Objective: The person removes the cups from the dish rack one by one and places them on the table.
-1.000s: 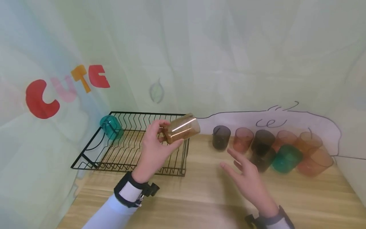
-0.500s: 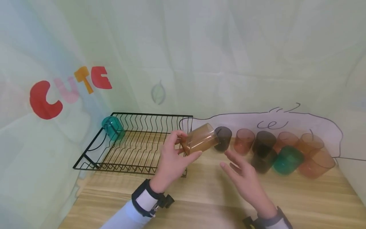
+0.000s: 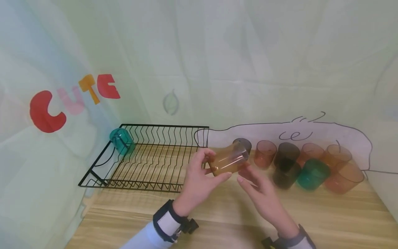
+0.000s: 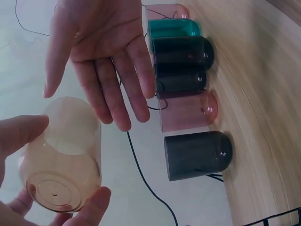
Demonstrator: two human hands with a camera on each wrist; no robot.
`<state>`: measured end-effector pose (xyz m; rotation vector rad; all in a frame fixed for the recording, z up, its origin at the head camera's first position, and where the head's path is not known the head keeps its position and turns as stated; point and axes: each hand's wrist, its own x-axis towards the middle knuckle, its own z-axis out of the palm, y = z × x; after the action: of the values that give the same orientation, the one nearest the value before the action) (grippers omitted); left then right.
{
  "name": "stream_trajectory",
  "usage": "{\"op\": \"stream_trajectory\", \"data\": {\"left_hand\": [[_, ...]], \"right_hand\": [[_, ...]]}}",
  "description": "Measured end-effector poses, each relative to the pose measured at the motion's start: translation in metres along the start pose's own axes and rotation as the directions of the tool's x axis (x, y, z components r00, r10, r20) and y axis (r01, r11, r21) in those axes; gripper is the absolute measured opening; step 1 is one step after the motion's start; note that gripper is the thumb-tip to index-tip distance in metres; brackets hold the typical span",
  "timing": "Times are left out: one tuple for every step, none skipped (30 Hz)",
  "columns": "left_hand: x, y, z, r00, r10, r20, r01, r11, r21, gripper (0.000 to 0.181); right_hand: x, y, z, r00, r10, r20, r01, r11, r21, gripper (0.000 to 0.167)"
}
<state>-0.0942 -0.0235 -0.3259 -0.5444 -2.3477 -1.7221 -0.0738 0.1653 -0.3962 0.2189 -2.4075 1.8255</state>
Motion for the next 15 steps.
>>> {"op": "stream_trajectory", "data": {"left_hand": [[-0.001,0.004,0.000,1.000,0.004,0.002,-0.004,1.000,0.000,0.055],[-0.002,0.006,0.000,1.000,0.007,0.004,-0.007,1.000,0.001,0.055],[-0.003,0.009,0.000,1.000,0.008,0.005,-0.008,1.000,0.006,0.055],[-0.004,0.010,0.000,1.000,0.007,0.004,-0.007,1.000,0.014,0.055],[-0.004,0.011,0.000,1.000,0.003,0.003,-0.003,1.000,0.024,0.056],[-0.004,0.010,0.000,1.000,-0.002,0.002,0.002,0.999,0.037,0.057],[-0.004,0.008,0.000,1.000,-0.009,0.004,0.009,0.999,0.046,0.059],[-0.004,0.006,0.001,1.000,-0.015,0.005,0.014,0.998,0.056,0.061],[-0.004,0.003,0.002,1.000,-0.019,0.006,0.018,0.998,0.064,0.063],[-0.004,-0.001,0.003,1.000,-0.021,0.008,0.020,0.997,0.074,0.065],[-0.003,-0.006,0.003,1.000,-0.022,0.011,0.021,0.997,0.078,0.066],[-0.002,-0.011,0.004,1.000,-0.020,0.015,0.018,0.996,0.083,0.068],[-0.002,-0.015,0.004,1.000,-0.015,0.018,0.014,0.996,0.086,0.068],[-0.001,-0.020,0.005,1.000,-0.010,0.023,0.008,0.996,0.086,0.069],[0.000,-0.024,0.005,1.000,-0.002,0.027,0.000,0.996,0.089,0.069]], "right_hand": [[0.000,0.000,0.000,1.000,0.002,0.002,-0.002,1.000,-0.005,0.053],[0.000,0.000,0.000,1.000,0.004,0.002,-0.004,1.000,-0.007,0.052],[0.000,0.000,0.000,1.000,0.002,0.002,-0.002,1.000,-0.010,0.051],[0.000,0.000,0.001,1.000,-0.002,0.000,0.002,1.000,-0.011,0.051],[0.000,0.000,0.001,1.000,-0.001,-0.001,0.001,1.000,-0.010,0.050],[0.000,0.001,0.001,1.000,-0.006,-0.002,0.006,1.000,-0.008,0.050],[0.000,0.001,0.000,1.000,-0.010,-0.003,0.010,1.000,-0.005,0.049],[0.000,0.001,0.000,1.000,-0.015,-0.004,0.015,1.000,0.001,0.048],[0.000,0.001,0.000,1.000,-0.022,-0.005,0.022,1.000,0.004,0.047],[0.001,0.002,0.000,1.000,-0.028,-0.007,0.028,1.000,0.007,0.046],[0.001,0.002,0.000,0.999,-0.033,-0.009,0.034,0.999,0.012,0.046],[0.001,0.002,-0.001,0.999,-0.040,-0.012,0.040,0.999,0.012,0.045],[0.001,0.001,-0.001,0.999,-0.043,-0.016,0.043,0.999,0.010,0.044],[0.001,0.001,-0.001,0.999,-0.047,-0.020,0.047,0.999,0.010,0.043],[0.001,0.001,-0.001,0.998,-0.053,-0.024,0.053,0.999,0.010,0.043]]}}
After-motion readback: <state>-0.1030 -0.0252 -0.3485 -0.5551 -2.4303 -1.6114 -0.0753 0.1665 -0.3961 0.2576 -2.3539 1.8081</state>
